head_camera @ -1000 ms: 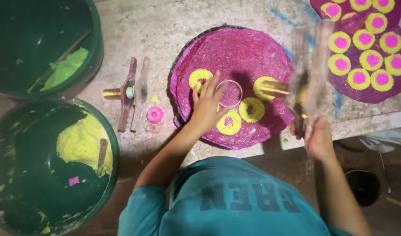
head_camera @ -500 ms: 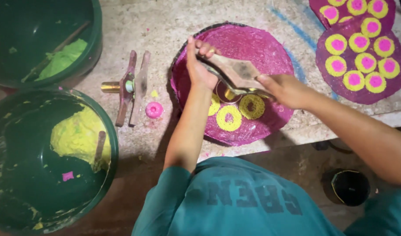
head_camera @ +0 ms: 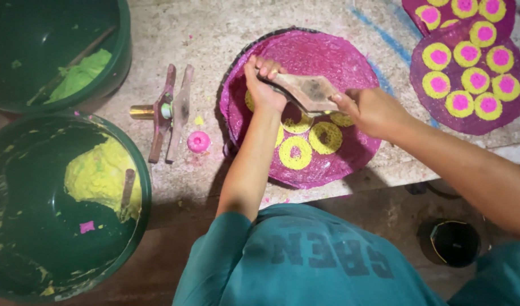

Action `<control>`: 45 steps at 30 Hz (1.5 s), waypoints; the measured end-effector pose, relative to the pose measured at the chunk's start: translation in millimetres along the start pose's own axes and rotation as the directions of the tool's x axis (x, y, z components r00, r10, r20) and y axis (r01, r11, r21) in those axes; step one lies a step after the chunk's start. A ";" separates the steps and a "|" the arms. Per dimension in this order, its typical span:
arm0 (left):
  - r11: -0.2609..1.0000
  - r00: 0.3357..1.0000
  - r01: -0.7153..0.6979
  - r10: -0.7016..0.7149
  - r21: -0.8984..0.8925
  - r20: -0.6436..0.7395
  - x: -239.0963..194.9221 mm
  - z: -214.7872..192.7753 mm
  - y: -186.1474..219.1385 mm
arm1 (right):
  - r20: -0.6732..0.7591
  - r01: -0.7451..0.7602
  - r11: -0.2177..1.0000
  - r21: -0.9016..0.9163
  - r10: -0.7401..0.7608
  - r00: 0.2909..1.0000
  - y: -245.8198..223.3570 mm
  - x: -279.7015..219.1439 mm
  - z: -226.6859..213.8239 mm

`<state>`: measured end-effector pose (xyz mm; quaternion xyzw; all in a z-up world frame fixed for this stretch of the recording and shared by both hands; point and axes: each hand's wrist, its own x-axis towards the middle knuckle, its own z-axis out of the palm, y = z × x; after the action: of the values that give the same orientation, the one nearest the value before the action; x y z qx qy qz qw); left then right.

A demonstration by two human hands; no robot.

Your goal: The person scoops yellow paste into a handheld press and stamps circular shapes onto a pink glittery sheet. They repeat this process to form multiple rows of yellow circles, then lift and stack the finished sheets. The person also handles a black plastic tray and a green bowl containing the paste.

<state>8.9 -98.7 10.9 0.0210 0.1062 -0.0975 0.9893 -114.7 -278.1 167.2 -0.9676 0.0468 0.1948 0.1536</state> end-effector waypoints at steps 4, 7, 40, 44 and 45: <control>0.998 0.997 -0.045 0.042 0.048 0.062 12.7 5.5 16.1 | -0.053 0.004 0.999 -0.035 -0.005 0.999 -8.2 10.1 12.0; 0.992 0.993 -0.088 0.080 0.091 0.091 13.8 4.7 34.0 | -0.103 0.070 0.997 0.028 -0.067 0.992 -14.2 16.5 26.4; -0.840 0.944 -0.328 -0.269 0.431 0.194 -110.0 8.4 0.8 | -0.485 0.355 0.510 0.783 0.144 0.862 96.6 -53.0 108.6; -0.863 0.952 -0.305 -0.287 0.403 0.106 -108.4 6.5 -0.2 | -0.489 0.357 0.455 0.816 0.215 0.845 105.9 -64.3 120.9; -0.863 0.954 -0.299 -0.273 0.408 0.123 -108.4 6.4 -0.2 | -0.492 0.355 0.465 0.811 0.213 0.844 108.1 -66.9 122.5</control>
<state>-93.8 -78.8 40.4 0.9475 -0.2186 -0.0966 0.2124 -236.9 -339.9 55.8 -0.7605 0.1384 -0.1398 0.6188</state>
